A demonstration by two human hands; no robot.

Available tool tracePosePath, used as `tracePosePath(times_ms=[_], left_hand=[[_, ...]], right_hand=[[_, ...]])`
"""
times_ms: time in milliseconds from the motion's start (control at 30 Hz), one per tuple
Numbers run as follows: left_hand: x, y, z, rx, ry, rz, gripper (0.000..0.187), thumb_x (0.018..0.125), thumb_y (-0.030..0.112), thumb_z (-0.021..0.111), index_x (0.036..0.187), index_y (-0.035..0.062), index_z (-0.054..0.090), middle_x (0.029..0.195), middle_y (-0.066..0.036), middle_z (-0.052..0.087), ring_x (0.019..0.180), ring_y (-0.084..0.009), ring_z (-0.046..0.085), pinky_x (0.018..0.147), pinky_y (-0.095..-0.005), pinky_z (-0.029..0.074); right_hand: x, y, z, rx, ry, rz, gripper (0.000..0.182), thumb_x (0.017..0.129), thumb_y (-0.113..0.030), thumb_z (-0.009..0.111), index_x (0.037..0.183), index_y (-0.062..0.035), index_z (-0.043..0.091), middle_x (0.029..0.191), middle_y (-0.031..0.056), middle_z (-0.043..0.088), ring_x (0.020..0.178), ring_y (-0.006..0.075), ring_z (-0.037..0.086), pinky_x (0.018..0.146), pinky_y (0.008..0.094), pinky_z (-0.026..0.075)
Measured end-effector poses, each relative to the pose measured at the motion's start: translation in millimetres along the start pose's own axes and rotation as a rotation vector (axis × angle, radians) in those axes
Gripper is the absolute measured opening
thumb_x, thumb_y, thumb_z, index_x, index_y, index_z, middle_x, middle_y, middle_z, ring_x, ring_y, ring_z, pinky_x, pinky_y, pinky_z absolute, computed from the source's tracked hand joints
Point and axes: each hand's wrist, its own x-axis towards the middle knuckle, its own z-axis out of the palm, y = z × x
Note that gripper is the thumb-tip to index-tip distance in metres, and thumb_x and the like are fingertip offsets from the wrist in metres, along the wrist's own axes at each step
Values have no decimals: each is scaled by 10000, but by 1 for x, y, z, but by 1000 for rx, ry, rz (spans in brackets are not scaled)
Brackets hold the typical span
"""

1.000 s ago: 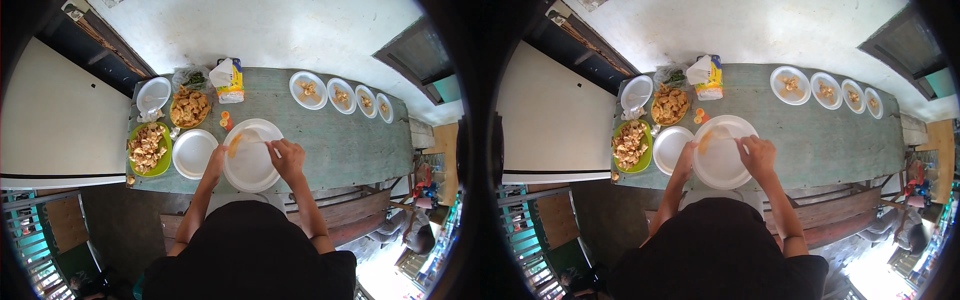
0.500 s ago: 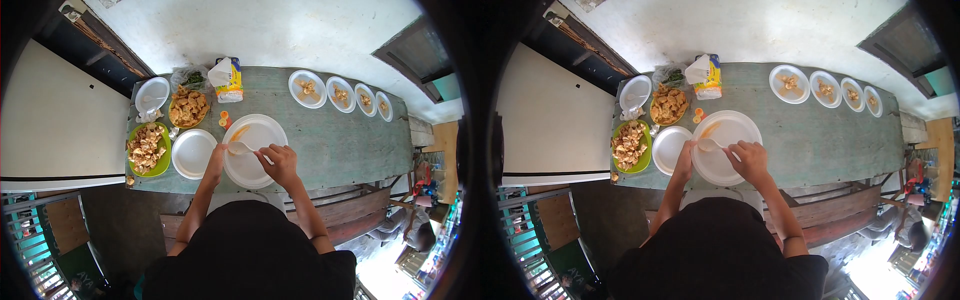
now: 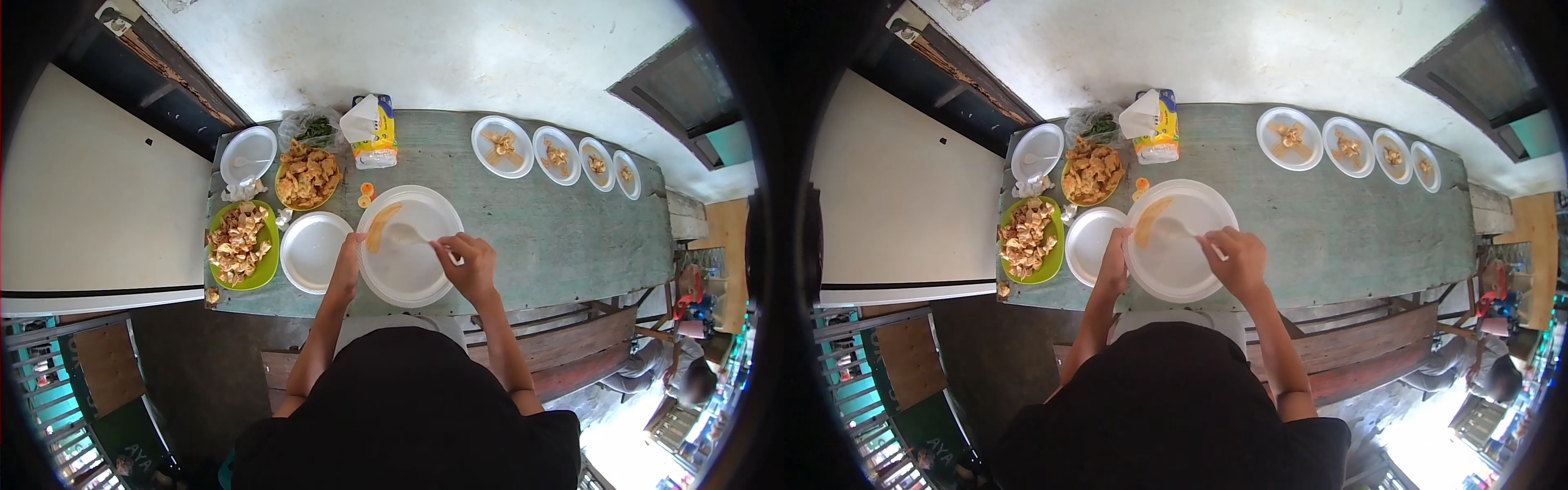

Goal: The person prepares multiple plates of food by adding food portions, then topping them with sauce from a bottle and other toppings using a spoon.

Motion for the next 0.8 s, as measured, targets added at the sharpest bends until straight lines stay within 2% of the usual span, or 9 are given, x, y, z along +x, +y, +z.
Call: tracePosePath(times_ms=[67,100,167,333,500,633,700,733,800], left_hand=[[-5,9,5,22,-26,-12,407,889,340,387,1056,6,550,957,-92,619,875,-172,597,805,-292,456],[-1,7,2,24,-27,-13,407,889,340,387,1056,6,550,957,-92,619,875,-172,597,805,-292,456],[9,0,-7,71,-61,-52,438,878,359,422,1066,-15,550,978,-108,597,902,-167,569,828,-291,432],[-1,9,1,117,-81,-48,445,878,362,413,1052,-19,564,957,-113,604,882,-170,576,820,-293,436],[-2,5,1,51,-68,-41,441,874,364,419,1051,-13,561,959,-107,602,879,-174,573,825,-290,431],[5,-3,-6,1,-29,-40,432,868,363,432,1056,-7,551,970,-100,595,905,-173,564,836,-288,425],[4,0,-4,-9,-34,-52,430,866,362,436,1058,-6,548,973,-98,591,914,-170,560,840,-288,422],[5,1,-3,14,-28,-51,432,867,365,434,1051,-7,553,964,-98,596,899,-170,565,828,-286,429],[4,5,-1,38,-20,-51,434,867,367,431,1044,-9,558,955,-97,600,883,-169,570,815,-285,435]], right_hand=[[0,-3,-2,45,-171,-130,122,750,-186,725,684,-121,646,559,-16,553,450,137,510,461,282,364],[0,-3,1,52,-192,-160,130,753,-196,723,673,-134,641,556,-35,545,449,127,505,484,278,361],[-2,-2,5,41,-206,-169,135,755,-200,721,669,-135,639,558,-37,546,449,126,504,490,280,361],[1,-3,10,20,-197,-172,140,764,-205,713,671,-129,641,562,-27,550,453,133,514,481,284,364],[-4,13,22,-64,44,187,120,771,-194,707,705,-106,658,561,4,550,454,154,515,444,288,371],[-2,8,15,49,29,199,104,767,-180,708,712,-105,661,560,7,549,447,155,506,442,287,372],[0,0,8,62,-86,-35,112,756,-177,718,692,-114,650,555,-3,540,446,148,502,453,287,367],[0,0,10,61,-85,-32,112,756,-177,718,692,-114,650,555,-3,540,446,148,502,453,287,367],[-1,-1,14,49,-176,-163,127,746,-186,726,677,-127,638,551,-17,532,445,143,498,467,286,361]])
